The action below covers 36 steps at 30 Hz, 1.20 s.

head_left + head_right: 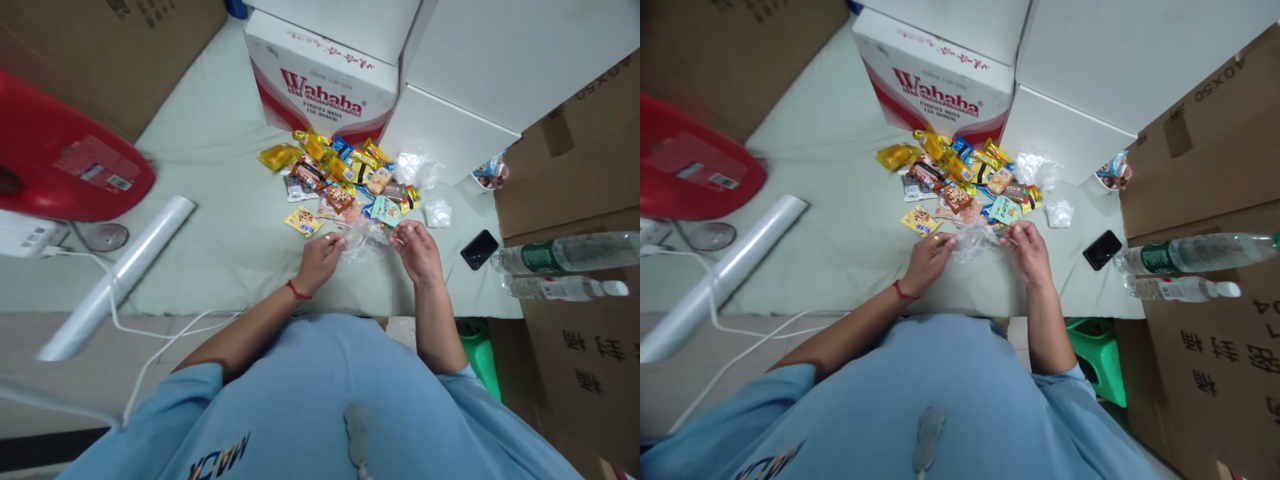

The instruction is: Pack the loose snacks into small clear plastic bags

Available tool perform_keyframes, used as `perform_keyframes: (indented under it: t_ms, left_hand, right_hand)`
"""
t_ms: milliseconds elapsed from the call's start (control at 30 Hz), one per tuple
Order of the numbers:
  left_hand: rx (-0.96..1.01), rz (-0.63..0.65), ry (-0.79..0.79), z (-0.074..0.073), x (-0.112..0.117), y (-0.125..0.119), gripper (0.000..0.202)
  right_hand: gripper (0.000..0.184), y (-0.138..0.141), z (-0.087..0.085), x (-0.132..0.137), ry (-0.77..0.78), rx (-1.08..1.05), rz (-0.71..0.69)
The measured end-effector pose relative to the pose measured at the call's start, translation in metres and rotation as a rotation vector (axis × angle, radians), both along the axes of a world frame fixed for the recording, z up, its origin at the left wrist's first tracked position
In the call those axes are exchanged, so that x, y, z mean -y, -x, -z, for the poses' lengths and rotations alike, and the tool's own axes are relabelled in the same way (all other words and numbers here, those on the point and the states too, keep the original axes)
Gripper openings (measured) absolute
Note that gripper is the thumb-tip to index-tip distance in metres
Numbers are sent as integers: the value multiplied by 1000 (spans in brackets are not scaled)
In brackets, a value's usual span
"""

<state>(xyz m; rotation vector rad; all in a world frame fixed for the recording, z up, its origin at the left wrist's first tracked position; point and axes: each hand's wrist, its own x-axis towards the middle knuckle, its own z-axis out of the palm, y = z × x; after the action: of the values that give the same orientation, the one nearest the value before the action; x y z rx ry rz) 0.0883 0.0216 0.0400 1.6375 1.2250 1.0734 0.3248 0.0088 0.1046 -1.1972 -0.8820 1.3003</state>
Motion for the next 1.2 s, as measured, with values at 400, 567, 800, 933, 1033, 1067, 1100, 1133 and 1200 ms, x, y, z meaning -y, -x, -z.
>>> perform_keyframes:
  t_ms: [400,567,800,933,1033,1067,1100,1133,1200]
  left_hand:
    - [201,-417,303,14,33,52,42]
    - [204,-283,162,9,42,47,40]
    - [411,-263,345,6,43,32,52]
    - [415,-312,489,10,28,29,49]
    - [438,-278,494,13,18,31,36]
    - [451,-288,487,14,16,33,34]
    - [464,-299,488,15,14,36,33]
    - [473,-301,500,16,13,40,33]
    - [488,-290,533,17,12,49,35]
  right_hand:
    - [42,38,63,0,22,489,12]
    - [48,68,48,6,248,137,-327]
    - [45,105,65,6,312,-131,-257]
    - [35,101,64,7,268,-15,-252]
    - [36,85,55,8,224,59,-220]
    - [37,76,52,8,210,78,-182]
    - [38,66,50,8,201,91,-134]
    - [38,55,48,9,199,101,-86]
    - [40,31,46,11,215,116,-8]
